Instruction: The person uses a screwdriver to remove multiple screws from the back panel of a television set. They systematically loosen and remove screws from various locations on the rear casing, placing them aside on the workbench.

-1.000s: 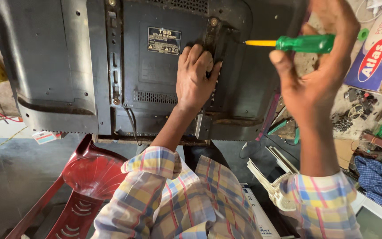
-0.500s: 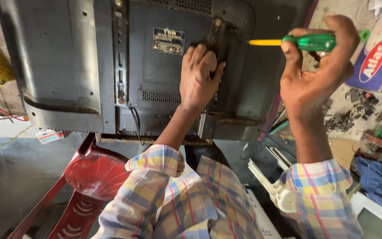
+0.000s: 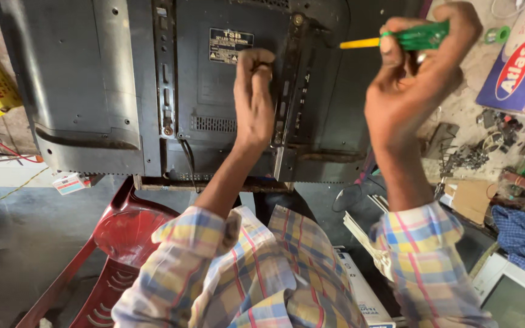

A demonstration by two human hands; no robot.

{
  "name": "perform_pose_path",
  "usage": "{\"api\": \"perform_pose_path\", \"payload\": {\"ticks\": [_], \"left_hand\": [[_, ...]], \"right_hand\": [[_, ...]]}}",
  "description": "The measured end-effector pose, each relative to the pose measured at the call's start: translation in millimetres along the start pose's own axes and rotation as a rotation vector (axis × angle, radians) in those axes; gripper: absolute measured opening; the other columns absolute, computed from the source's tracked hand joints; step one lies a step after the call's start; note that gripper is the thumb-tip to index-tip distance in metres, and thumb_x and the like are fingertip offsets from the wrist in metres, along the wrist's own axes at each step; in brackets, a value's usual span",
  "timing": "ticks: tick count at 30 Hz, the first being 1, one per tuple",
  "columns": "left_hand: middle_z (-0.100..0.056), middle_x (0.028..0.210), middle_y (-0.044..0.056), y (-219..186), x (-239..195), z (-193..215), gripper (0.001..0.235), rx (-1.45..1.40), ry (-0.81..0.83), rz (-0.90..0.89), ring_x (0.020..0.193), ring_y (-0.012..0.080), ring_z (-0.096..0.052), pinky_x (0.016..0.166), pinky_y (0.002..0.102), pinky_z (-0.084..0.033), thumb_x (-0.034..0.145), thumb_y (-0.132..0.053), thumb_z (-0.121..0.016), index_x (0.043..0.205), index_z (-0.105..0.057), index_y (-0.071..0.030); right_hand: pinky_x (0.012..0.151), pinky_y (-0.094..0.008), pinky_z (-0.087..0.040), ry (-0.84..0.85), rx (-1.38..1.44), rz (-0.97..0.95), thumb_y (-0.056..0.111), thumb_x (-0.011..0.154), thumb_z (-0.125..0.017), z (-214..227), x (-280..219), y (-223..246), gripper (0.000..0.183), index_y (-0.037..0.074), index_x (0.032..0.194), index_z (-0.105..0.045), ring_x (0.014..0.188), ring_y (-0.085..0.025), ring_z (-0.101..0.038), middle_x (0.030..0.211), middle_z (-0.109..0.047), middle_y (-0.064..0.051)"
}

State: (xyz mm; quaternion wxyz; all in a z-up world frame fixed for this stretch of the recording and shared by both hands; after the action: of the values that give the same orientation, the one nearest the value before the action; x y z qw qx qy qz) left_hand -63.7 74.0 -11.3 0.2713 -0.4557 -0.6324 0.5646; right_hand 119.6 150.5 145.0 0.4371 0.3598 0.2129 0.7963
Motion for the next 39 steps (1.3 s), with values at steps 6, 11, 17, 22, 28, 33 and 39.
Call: {"api": "perform_pose_path", "payload": {"ticks": [6, 11, 17, 22, 28, 33, 39], "left_hand": [[-0.059, 0.087, 0.000, 9.1, -73.1, -6.8, 0.025, -0.138, 0.163, 0.292, 0.071, 0.0048, -0.045, 0.062, 0.020, -0.040, 0.113, -0.014, -0.039, 0.118, -0.060, -0.003], [-0.064, 0.082, 0.003, 30.6, -155.0, -25.3, 0.032, -0.197, 0.330, 0.601, 0.069, 0.0058, -0.049, 0.060, 0.021, -0.041, 0.113, -0.015, -0.045, 0.132, -0.064, 0.002], [-0.070, 0.090, 0.006, 50.1, -187.0, -52.7, 0.036, -0.370, 0.295, 0.677, 0.068, 0.0056, -0.048, 0.064, 0.022, -0.044, 0.107, -0.018, -0.044, 0.133, -0.061, 0.001], [-0.072, 0.087, 0.009, 59.8, -187.7, -65.1, 0.014, -0.475, 0.232, 0.645, 0.066, 0.0065, -0.051, 0.063, 0.022, -0.045, 0.105, -0.024, -0.056, 0.108, -0.055, -0.009], [-0.064, 0.072, 0.004, 87.7, -190.5, -70.8, 0.029, -0.514, 0.054, 0.748, 0.055, 0.0057, -0.045, 0.052, 0.022, -0.037, 0.102, -0.030, -0.068, 0.086, -0.060, -0.008], [-0.057, 0.066, 0.000, 105.4, -188.5, -81.1, 0.033, -0.710, -0.027, 0.747, 0.055, 0.0051, -0.044, 0.051, 0.022, -0.038, 0.102, -0.036, -0.067, 0.082, -0.063, -0.009], [-0.059, 0.073, -0.001, 115.5, -187.6, -85.6, 0.027, -0.785, -0.055, 0.774, 0.062, 0.0055, -0.048, 0.058, 0.022, -0.041, 0.102, -0.029, -0.071, 0.084, -0.061, -0.012]], "right_hand": [[0.086, -0.019, -0.055, -0.032, 0.109, -0.015, -0.003, 0.116, -0.058, 6.8, -9.2, -3.0, 0.047, 0.009, 0.152, -0.031, 0.099, -0.014, -0.066, 0.119, -0.071, -0.010], [0.083, -0.026, -0.052, -0.048, 0.238, -0.061, 0.001, 0.117, -0.064, 55.2, -53.9, -18.0, 0.049, 0.013, 0.153, -0.034, 0.102, -0.023, -0.067, 0.121, -0.070, -0.017], [0.092, -0.033, -0.058, -0.198, 0.432, -0.318, 0.001, 0.116, -0.070, 118.2, -139.6, -29.4, 0.051, 0.008, 0.151, -0.034, 0.104, -0.029, -0.070, 0.119, -0.069, -0.021], [0.100, -0.040, -0.063, -0.232, 0.485, -0.426, 0.000, 0.116, -0.075, 138.9, -177.9, -21.5, 0.054, 0.005, 0.150, -0.034, 0.105, -0.034, -0.072, 0.117, -0.068, -0.024], [0.093, -0.037, -0.063, -0.261, 0.539, -0.529, -0.002, 0.117, -0.077, 149.9, -194.3, -20.5, 0.055, 0.006, 0.149, -0.034, 0.106, -0.033, -0.072, 0.116, -0.068, -0.022], [0.093, -0.037, -0.063, -0.236, 0.595, -0.553, -0.001, 0.116, -0.076, 142.6, -199.5, -18.4, 0.053, 0.008, 0.146, -0.033, 0.103, -0.031, -0.072, 0.115, -0.068, -0.022], [0.100, -0.040, -0.061, -0.219, 0.538, -0.506, -0.001, 0.119, -0.075, 141.6, -197.6, -18.3, 0.049, 0.008, 0.144, -0.033, 0.104, -0.030, -0.071, 0.115, -0.068, -0.022]]}}
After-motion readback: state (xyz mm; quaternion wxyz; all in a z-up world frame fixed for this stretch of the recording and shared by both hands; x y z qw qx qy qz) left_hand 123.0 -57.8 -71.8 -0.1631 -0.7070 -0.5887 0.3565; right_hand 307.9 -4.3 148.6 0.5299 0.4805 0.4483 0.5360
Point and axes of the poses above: each hand's wrist, its own x-axis towards the middle knuckle, its own z-axis out of the back of the hand, y = z × x, the point moved 10 cm from there along x, towards the middle knuckle
